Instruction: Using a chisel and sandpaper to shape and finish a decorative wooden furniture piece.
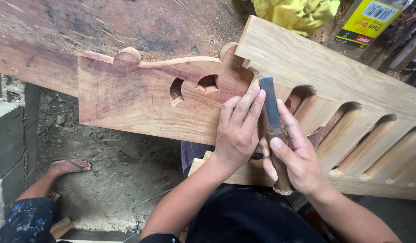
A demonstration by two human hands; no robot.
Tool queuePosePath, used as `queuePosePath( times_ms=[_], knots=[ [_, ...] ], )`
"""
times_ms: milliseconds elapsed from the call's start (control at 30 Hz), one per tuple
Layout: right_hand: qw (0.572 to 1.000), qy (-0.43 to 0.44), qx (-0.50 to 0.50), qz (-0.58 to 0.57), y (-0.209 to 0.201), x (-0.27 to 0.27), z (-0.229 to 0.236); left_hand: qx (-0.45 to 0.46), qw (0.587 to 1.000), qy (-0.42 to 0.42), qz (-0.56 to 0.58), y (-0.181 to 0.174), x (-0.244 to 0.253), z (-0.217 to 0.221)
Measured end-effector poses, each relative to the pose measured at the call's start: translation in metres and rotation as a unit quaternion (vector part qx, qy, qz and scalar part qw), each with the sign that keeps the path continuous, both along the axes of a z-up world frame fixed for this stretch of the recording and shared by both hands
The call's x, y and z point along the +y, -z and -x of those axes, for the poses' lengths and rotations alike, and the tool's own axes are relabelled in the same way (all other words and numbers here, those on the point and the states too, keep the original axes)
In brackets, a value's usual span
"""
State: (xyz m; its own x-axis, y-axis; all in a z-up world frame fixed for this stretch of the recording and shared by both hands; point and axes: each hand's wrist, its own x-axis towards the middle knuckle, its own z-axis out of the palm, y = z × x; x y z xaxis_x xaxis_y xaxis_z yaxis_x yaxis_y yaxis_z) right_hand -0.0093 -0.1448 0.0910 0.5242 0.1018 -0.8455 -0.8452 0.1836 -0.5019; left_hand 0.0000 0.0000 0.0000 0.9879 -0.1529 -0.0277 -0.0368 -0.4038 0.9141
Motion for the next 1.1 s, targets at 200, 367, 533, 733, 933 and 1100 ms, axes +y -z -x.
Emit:
queuePosePath(
  times_ms=[200,367,533,733,933,1100],
  knots=[
    [1.000,0.009,0.011,-0.018,0.000,-0.001,-0.001,0.001,1.000,0.015,-0.021,0.001,-0.003,0.004],
    [1.000,0.001,0.010,-0.014,0.001,-0.003,-0.004,0.011,0.999,0.031,-0.029,0.003,-0.005,0.005],
    [1.000,-0.026,0.003,0.005,0.007,-0.012,-0.005,0.013,0.998,0.034,-0.048,0.003,-0.006,0.003],
    [0.999,-0.053,-0.005,0.010,0.009,-0.022,-0.003,0.019,0.998,0.044,-0.048,0.004,-0.007,0.003],
    [0.992,-0.120,0.007,0.030,0.011,-0.036,-0.015,0.016,0.998,0.036,-0.054,0.002,-0.007,-0.001],
    [0.923,-0.361,-0.039,0.129,0.015,-0.034,-0.031,0.029,0.997,-0.064,-0.006,0.004,-0.005,0.001]
  ],
)
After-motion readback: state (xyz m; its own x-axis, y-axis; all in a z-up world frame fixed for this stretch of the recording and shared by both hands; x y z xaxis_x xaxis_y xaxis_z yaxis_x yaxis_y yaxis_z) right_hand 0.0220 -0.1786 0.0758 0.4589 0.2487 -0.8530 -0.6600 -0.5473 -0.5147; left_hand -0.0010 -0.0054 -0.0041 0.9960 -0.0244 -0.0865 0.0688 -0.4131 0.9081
